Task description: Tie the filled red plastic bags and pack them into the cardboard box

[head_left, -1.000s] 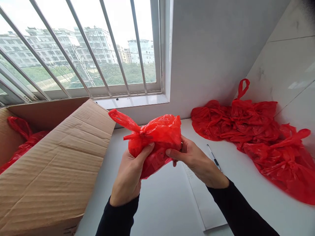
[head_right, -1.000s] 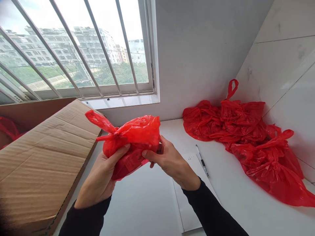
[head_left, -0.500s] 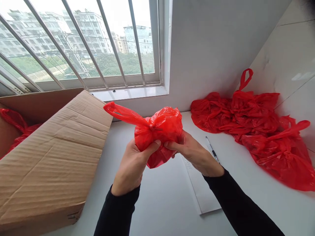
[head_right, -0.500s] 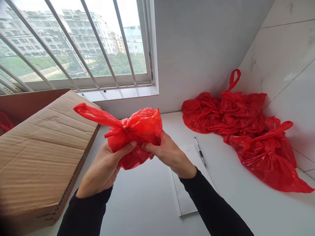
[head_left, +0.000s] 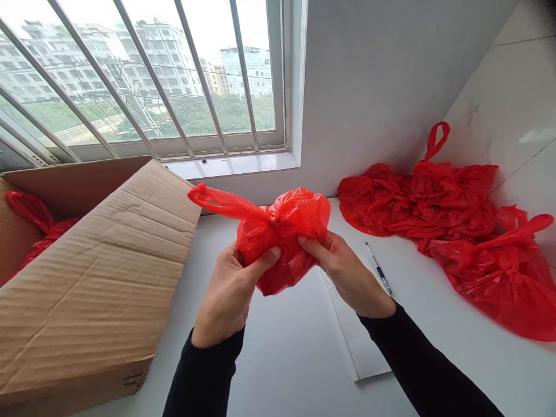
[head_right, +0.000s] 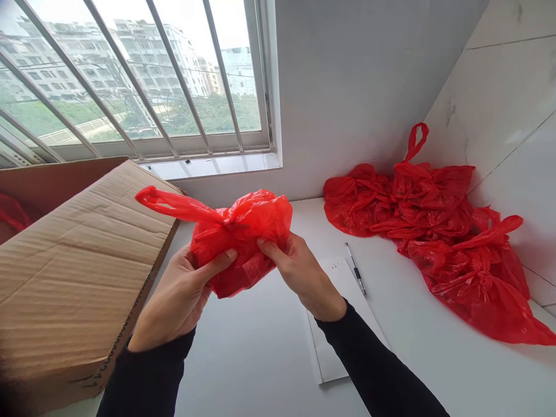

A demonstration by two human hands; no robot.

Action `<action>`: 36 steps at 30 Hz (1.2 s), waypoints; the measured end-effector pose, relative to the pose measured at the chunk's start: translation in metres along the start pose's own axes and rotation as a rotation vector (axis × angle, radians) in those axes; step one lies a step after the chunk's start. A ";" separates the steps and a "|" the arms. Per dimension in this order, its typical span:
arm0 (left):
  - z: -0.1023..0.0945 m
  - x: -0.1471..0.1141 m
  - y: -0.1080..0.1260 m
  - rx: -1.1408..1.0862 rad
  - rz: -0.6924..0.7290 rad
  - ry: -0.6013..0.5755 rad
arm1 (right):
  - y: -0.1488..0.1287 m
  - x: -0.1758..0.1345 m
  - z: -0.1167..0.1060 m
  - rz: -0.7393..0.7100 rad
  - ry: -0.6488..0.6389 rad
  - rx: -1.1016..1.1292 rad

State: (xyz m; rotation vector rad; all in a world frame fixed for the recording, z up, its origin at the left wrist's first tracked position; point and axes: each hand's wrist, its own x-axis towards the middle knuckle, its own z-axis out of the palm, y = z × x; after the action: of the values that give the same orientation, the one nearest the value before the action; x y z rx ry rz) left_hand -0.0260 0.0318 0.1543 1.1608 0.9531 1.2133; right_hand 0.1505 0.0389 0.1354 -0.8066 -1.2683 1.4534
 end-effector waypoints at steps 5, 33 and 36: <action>0.000 -0.001 0.002 -0.055 -0.005 -0.008 | 0.001 -0.001 0.001 -0.030 -0.025 0.020; -0.002 -0.006 0.002 0.028 0.043 -0.077 | -0.005 -0.003 0.006 0.000 -0.093 0.029; -0.002 -0.005 0.003 0.088 0.027 -0.061 | -0.007 -0.005 0.008 0.008 -0.140 0.015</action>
State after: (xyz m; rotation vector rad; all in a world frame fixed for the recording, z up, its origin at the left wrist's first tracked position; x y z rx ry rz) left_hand -0.0286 0.0268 0.1562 1.2774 0.9556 1.1608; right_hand 0.1459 0.0318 0.1431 -0.7106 -1.3584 1.5461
